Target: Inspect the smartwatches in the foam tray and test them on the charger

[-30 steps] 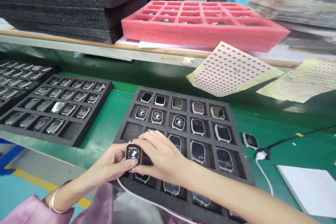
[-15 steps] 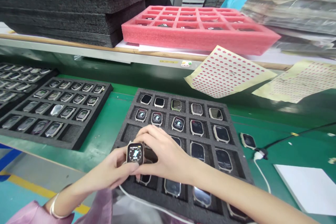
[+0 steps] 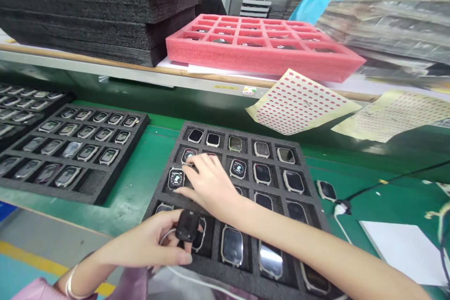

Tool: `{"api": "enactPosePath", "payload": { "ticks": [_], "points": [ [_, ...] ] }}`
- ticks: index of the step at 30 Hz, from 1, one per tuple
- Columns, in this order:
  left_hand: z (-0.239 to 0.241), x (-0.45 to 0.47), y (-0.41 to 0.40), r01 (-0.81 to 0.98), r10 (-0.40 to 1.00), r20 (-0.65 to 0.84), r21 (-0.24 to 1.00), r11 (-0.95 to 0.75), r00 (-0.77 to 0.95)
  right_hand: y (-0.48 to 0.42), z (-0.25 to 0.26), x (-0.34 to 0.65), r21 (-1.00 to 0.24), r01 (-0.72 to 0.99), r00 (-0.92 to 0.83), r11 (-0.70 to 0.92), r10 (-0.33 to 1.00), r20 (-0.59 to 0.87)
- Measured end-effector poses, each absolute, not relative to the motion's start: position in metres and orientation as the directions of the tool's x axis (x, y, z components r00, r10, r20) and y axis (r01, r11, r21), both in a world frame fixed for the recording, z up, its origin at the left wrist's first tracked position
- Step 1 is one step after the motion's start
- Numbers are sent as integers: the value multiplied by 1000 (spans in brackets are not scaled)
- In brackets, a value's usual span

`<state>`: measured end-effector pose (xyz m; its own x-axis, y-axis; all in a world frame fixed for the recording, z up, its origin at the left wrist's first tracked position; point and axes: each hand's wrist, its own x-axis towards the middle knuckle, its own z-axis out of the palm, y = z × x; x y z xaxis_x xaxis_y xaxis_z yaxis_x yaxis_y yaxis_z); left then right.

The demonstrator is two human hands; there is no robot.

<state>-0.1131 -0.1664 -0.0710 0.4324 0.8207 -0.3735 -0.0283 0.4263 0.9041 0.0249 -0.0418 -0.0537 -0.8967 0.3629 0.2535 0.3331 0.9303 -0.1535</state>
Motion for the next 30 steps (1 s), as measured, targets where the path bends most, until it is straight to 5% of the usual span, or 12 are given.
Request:
{"api": "enactPosePath", "payload": {
  "ticks": [5,10,13,18,22,30],
  "points": [
    [-74,-112,-166,-74,804,-365,891,448,469,-45,-37,55,-57,365,-931,929,363,-44],
    [-76,-109,-166,-140,835,-344,888,437,429,-48,-41,55,-95,374,-926,922,367,-84],
    [-76,-109,-166,-198,880,-324,892,407,347,-43,-39,56,-206,376,-926,903,376,-43],
    [-75,-110,-164,-278,903,-285,883,378,321,-40,-23,73,-381,363,-847,850,472,247],
    [-78,-110,-164,-283,890,-302,870,404,342,-51,-14,74,-481,151,-923,864,297,244],
    [-81,-102,-168,-161,916,-317,919,360,245,-63,-26,61,-228,59,-979,972,101,177]
  ]
}}
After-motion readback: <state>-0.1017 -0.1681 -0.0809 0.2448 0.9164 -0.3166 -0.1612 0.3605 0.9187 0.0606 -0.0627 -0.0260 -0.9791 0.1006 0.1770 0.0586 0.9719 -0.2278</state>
